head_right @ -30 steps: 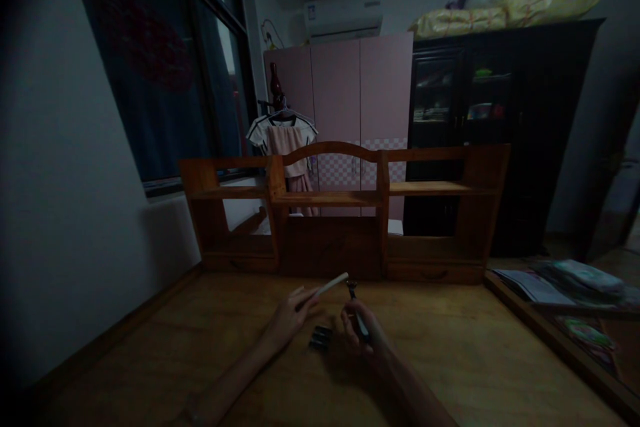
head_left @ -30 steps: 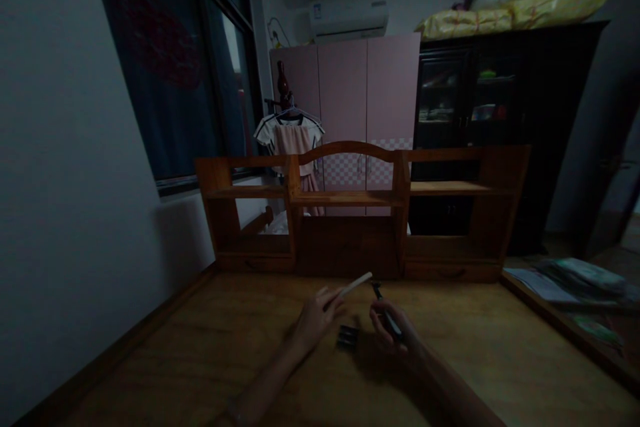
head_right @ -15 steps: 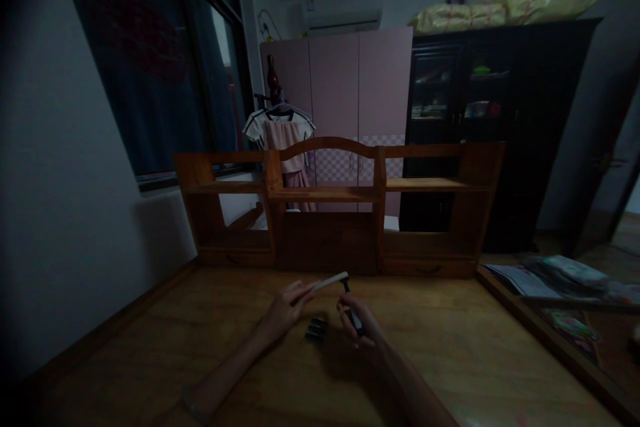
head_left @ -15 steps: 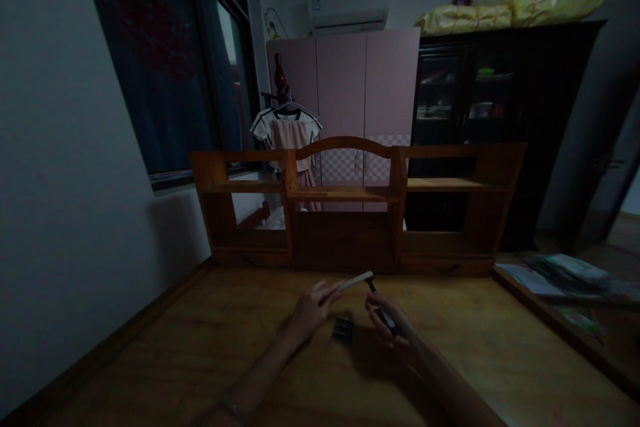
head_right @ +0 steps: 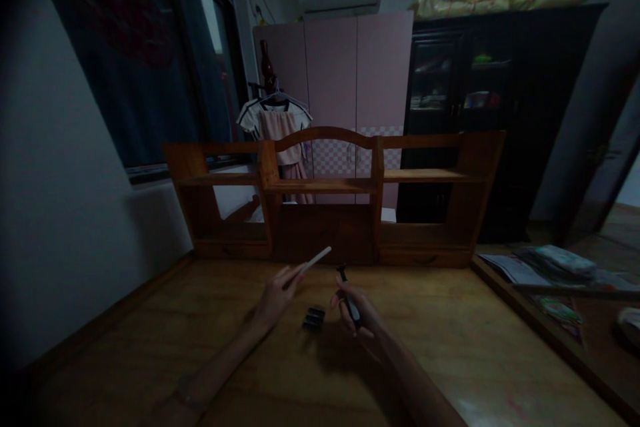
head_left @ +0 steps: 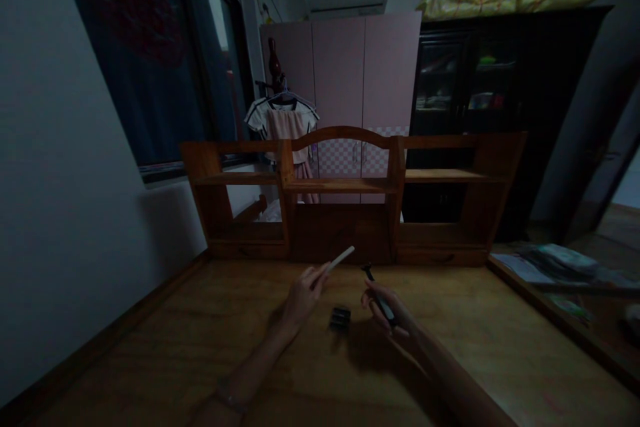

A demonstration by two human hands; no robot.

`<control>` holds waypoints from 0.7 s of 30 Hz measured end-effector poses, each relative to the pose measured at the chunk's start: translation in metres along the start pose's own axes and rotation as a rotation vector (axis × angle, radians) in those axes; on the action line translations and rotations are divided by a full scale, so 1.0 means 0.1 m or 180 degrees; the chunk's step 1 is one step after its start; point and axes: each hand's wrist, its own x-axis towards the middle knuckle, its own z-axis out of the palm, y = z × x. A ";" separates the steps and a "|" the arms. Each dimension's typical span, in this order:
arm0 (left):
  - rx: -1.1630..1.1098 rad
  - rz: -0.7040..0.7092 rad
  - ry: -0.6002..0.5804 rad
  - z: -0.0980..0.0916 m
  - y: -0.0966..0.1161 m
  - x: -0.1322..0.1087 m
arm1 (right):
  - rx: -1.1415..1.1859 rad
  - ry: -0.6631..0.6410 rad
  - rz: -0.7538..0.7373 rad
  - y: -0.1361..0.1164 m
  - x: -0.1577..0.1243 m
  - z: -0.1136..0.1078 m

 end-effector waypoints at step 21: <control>-0.0121 0.0292 -0.0130 -0.03 0.11 -0.03 | 0.0170 0.0006 0.0234 0.08 0.03 -0.03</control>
